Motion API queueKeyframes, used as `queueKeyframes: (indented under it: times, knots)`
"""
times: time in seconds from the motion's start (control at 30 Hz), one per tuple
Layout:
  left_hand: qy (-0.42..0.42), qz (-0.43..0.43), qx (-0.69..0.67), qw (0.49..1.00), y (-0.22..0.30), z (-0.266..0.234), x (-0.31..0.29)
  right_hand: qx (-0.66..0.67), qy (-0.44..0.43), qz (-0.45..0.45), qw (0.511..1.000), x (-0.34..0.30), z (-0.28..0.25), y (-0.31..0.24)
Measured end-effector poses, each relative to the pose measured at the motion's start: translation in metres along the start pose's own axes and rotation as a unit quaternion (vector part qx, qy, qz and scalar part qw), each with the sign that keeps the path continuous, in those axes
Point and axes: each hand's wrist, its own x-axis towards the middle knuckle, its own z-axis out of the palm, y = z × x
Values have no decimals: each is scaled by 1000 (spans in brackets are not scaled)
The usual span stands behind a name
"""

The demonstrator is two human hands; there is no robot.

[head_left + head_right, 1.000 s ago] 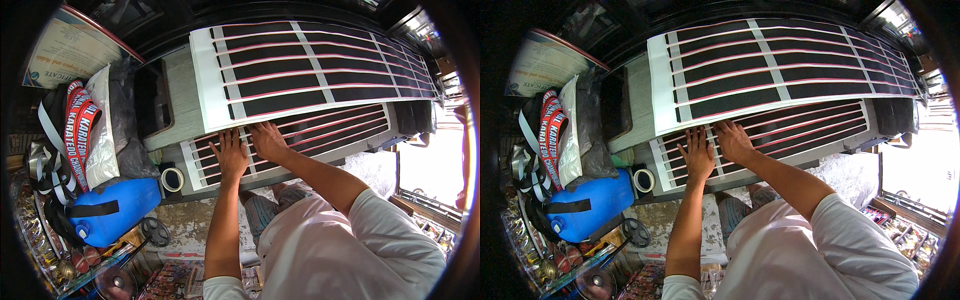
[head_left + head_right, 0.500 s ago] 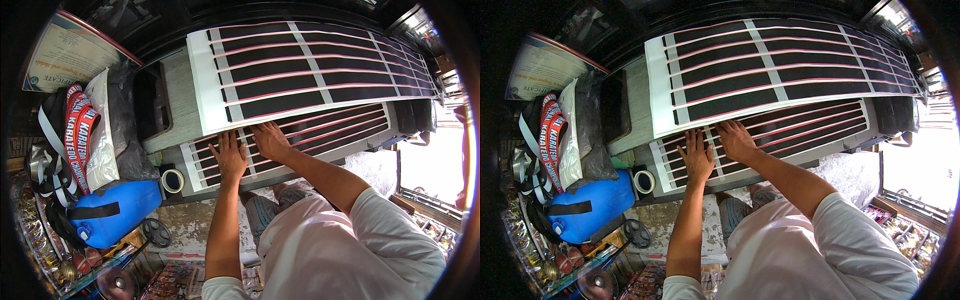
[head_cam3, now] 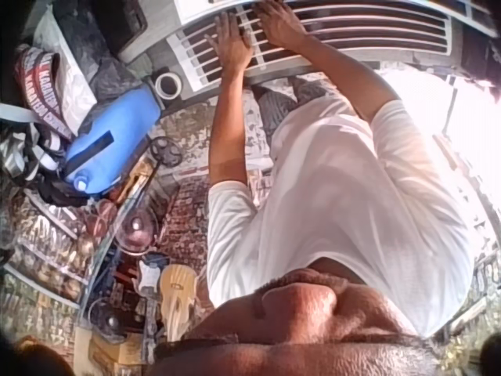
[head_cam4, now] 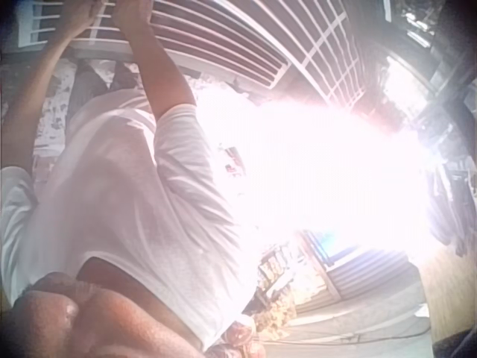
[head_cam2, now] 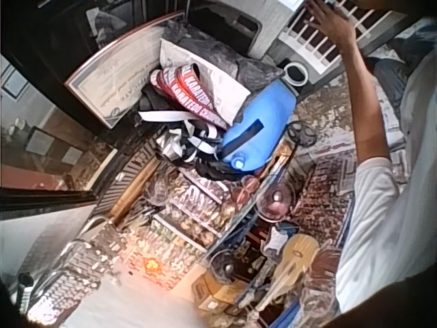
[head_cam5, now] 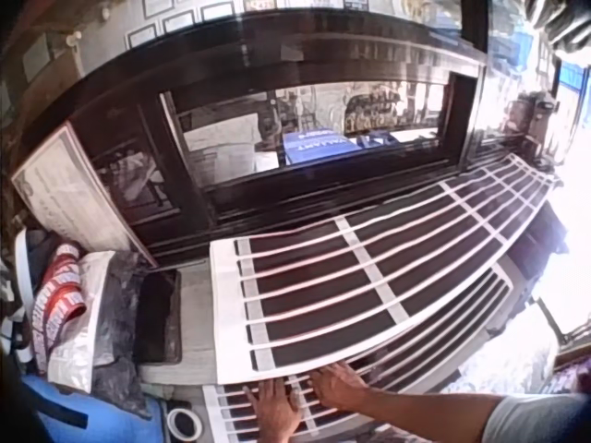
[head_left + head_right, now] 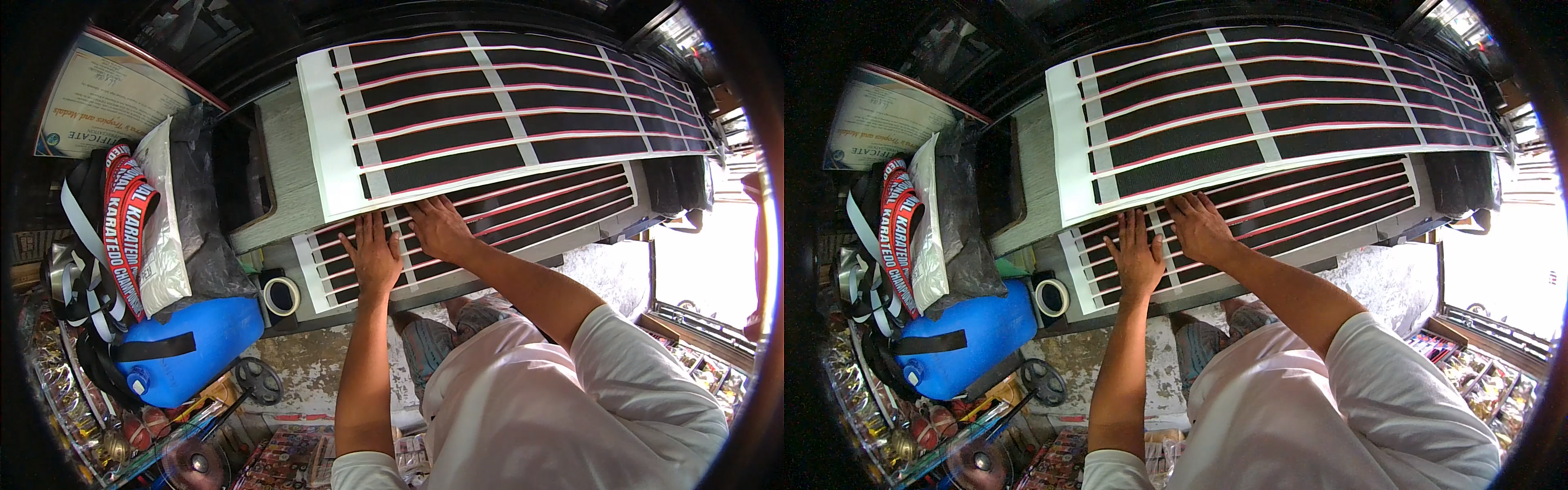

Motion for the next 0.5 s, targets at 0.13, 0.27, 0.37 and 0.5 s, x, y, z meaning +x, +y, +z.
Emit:
queueKeyframes:
  times: [0.13,0.27,0.37,0.5]
  knots:
    - [-6,0,6,1000,0,-3,1,-13,8,-8,1000,0,3,3]
    - [-15,-4,7,1000,1,-5,0,-42,-17,-12,999,-1,4,7]
    - [-11,-2,0,1000,2,-6,1,-41,-47,-3,998,0,3,8]
    - [6,9,-15,1000,4,-5,0,-26,-65,6,997,1,-3,6]
